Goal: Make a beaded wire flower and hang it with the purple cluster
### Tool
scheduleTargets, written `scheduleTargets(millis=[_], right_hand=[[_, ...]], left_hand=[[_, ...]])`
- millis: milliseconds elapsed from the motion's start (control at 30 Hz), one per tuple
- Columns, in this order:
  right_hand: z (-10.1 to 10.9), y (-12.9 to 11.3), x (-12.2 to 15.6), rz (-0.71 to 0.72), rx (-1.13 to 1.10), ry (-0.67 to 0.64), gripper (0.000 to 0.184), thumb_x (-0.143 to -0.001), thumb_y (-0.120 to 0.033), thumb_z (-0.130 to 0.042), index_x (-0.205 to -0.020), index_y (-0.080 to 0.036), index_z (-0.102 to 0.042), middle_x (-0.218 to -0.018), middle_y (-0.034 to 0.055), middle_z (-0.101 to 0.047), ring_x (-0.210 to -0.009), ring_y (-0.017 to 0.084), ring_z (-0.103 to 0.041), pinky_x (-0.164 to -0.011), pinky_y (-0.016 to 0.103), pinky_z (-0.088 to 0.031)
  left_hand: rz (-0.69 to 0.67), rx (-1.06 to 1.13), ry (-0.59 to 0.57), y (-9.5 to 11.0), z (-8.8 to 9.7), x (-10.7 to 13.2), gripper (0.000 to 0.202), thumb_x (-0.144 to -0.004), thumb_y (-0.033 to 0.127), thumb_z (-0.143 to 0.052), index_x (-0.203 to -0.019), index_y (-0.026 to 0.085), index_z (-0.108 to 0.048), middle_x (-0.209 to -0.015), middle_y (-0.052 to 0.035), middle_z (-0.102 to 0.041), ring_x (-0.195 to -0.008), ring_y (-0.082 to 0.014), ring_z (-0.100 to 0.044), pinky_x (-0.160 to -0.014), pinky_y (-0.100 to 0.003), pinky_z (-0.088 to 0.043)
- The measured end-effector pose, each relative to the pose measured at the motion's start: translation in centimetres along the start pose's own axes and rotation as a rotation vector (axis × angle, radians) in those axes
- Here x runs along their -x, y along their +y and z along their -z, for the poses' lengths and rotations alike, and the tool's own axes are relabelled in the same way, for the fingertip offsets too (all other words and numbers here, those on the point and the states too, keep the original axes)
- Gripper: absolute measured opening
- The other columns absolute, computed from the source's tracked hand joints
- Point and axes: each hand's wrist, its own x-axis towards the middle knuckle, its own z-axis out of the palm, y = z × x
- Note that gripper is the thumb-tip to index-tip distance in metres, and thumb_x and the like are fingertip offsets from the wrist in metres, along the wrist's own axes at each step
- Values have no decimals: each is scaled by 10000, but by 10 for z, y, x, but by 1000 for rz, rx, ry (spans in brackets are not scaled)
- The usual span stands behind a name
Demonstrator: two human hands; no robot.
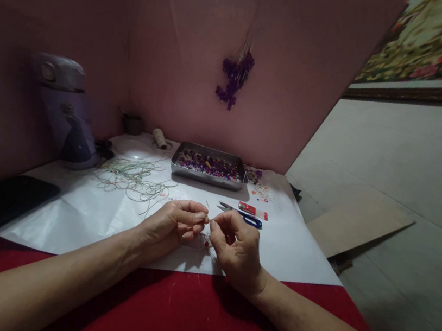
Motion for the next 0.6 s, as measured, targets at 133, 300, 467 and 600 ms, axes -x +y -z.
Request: scheduleTargets(millis=[133,300,467,600], right_hand=[[0,0,0,-4,-7,1,125,-828,-174,-534,-705,-196,-528,-545,-48,-510,-435,82,-430,-425,205,-344],[0,0,0,1,-2,9,124,-829,-168,-542,-708,-192,-531,-547,-48,-511,-437,80,-430,-437,208,-349],[0,1,0,-11,-12,-2,122,-836,-174,-542,-716,-193,-531,-556,-45,-519,-442,83,-433,-438,210,-350],[0,1,0,-16,-31,-3,123,-838,-171,-541,-718,-191,-530,-554,-46,-513,-444,83,-429,-438,210,-347]], left_hand=[[-7,14,-30,-1,2,-2,123,-671,67,-729,-779,90,-677,-659,-25,-616,-483,-45,-490,-426,-150,-323],[-7,15,-39,-1,1,0,124,-678,56,-719,-784,101,-672,-660,-24,-625,-483,-48,-510,-424,-144,-334],[8,27,-21,0,-1,1,100,-702,42,-697,-790,87,-686,-695,-47,-644,-528,-62,-555,-483,-148,-410],[-9,26,-24,1,0,0,87,-721,17,-665,-786,72,-684,-702,-57,-644,-524,-63,-558,-479,-143,-423]])
